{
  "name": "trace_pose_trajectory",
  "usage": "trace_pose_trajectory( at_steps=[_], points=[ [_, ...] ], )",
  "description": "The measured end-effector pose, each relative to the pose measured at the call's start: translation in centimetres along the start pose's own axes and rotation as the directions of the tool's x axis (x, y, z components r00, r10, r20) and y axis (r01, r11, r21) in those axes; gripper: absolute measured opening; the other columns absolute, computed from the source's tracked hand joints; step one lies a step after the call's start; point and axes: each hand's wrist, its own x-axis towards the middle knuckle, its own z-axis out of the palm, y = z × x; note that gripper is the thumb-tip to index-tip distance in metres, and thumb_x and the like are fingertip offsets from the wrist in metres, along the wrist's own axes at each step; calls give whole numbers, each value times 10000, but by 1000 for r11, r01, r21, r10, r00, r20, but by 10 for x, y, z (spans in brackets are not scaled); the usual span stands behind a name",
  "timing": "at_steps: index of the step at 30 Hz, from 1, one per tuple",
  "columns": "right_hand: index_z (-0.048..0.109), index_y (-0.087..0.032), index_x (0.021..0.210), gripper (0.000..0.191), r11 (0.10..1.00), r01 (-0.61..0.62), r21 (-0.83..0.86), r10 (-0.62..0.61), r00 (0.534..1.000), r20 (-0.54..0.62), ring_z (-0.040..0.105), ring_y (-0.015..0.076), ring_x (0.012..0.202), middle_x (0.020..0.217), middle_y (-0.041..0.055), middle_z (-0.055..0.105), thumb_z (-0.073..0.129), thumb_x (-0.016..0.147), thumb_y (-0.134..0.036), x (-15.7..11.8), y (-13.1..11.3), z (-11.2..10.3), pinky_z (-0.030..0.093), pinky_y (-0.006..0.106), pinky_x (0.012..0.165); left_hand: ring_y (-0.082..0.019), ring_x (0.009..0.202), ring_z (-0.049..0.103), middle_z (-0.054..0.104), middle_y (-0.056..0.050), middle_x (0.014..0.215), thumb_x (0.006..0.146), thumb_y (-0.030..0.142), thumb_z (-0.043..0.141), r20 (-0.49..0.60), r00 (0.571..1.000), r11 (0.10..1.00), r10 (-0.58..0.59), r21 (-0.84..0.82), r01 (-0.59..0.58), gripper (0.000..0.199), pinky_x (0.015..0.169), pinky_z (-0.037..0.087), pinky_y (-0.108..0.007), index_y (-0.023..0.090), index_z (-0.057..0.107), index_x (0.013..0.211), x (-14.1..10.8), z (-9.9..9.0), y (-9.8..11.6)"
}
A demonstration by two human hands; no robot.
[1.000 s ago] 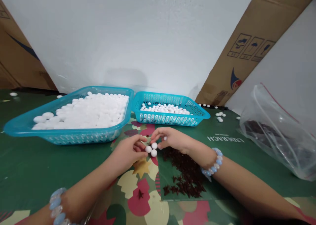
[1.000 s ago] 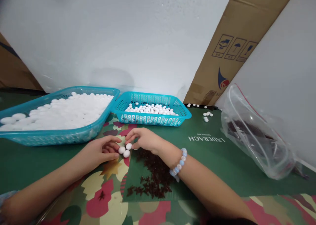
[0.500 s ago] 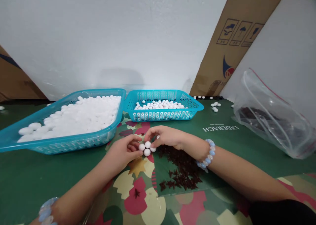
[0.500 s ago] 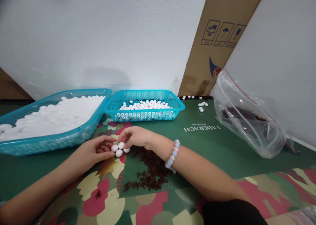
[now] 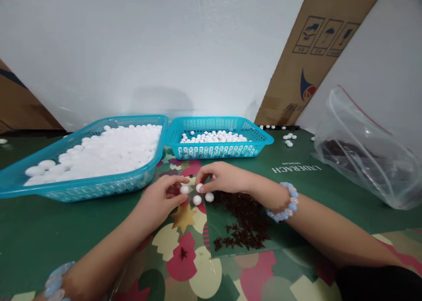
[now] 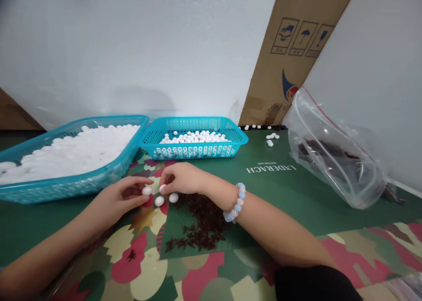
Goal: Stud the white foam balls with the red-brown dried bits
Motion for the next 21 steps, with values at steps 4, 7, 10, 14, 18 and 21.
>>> trace_pose_trajectory(
  at_steps=[4,7,10,14,18,21],
  points=[
    [373,-146,617,113,992,-64,109,66,998,-18,365,38,467,527,-50,405,448,655,-71,-4,-6,-1,299,173,471,-134,668,484,440,-1,718,501,169,518,-39,999,976,29,-215,-36,145,572,401,-226,164,550,642,-3,0,3],
    [352,-152,628,137,982,-72,176,75,997,-13,343,24,439,513,-64,385,449,654,-58,-7,-10,-3,278,155,426,-115,647,484,442,6,737,488,118,539,-14,1000,927,20,-375,-24,113,523,404,-193,175,574,579,-6,0,6],
    [380,-141,601,190,957,15,290,-6,999,-34,358,15,469,529,-68,398,505,577,0,-10,-13,-4,288,146,450,-115,672,481,473,-5,827,499,122,557,24,1000,883,17,-470,-4,131,501,407,-174,192,600,601,-9,-1,10],
    [388,-143,579,240,893,102,439,-70,994,-88,382,19,481,560,-68,425,516,501,44,-13,-18,-1,313,158,459,-110,677,492,526,5,793,499,105,566,-26,998,828,49,-558,-55,115,487,414,-143,195,600,561,-12,-5,15],
    [397,-157,610,251,855,277,439,-192,955,-228,395,33,507,667,-42,486,527,481,15,-19,-25,5,337,191,490,-87,578,516,561,41,624,464,52,591,-73,991,738,111,-662,-131,183,469,429,-133,207,573,559,-18,-8,21],
    [396,-169,619,234,828,394,398,-293,910,-293,397,48,525,680,-33,488,530,493,-24,-23,-27,10,340,209,507,-79,568,534,575,64,583,462,11,586,-88,981,685,173,-705,-183,252,476,435,-122,228,561,586,-24,-10,26]
  ],
)
